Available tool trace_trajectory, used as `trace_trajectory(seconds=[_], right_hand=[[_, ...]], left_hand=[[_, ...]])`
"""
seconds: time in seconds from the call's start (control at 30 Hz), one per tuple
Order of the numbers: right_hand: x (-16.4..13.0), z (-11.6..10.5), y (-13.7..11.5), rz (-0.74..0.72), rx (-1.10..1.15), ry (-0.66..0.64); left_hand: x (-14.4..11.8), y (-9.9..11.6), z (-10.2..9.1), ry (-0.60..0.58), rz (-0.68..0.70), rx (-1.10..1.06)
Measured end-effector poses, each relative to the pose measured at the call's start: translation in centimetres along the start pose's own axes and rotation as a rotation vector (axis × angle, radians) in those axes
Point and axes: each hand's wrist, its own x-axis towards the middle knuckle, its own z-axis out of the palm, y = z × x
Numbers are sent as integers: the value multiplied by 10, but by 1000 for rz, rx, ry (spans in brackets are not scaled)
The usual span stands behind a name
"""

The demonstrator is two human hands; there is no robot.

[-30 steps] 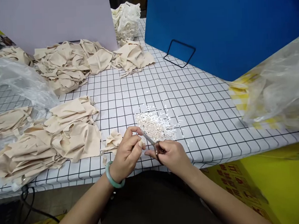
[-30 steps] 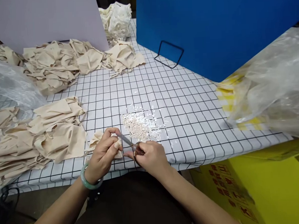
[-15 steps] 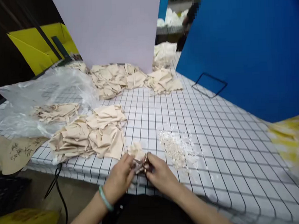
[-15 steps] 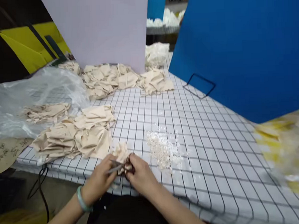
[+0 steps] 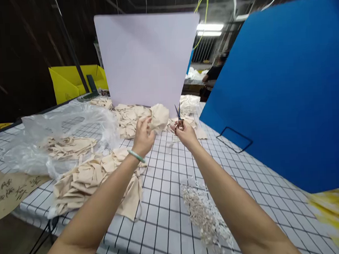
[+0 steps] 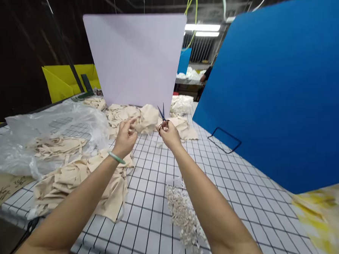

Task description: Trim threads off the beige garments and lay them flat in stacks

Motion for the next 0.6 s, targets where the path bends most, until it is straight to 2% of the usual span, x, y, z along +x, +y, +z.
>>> trace_trajectory(seconds=[0.07,0.17,0.23,0.27,0.33,0.43,0.5,0.6], right_hand=[[-27,4,32,48,-35,-43],[-85,23,67,134,-41,-201],[-114,46,77,151,-47,-304],[-122,59,79,137,-72,-329],[-126,85,78,89,-150,-325],[-113,110,72,51,-220,-260],[-105,110,67,47,-213,-254],[-114,86,58,46,-177,-246]], left_hand=[[-62,-11,-3,-117,-42,33],[-164,-10,-11,-333,-90,-2],[-210,-6,-14,-410,-70,-35],[-224,-4,-15,-422,-53,-31],[-235,-4,-17,-410,-9,8],[-228,-10,-20,-399,48,80],[-220,-15,-26,-404,51,99],[-212,-18,-36,-340,-34,50]])
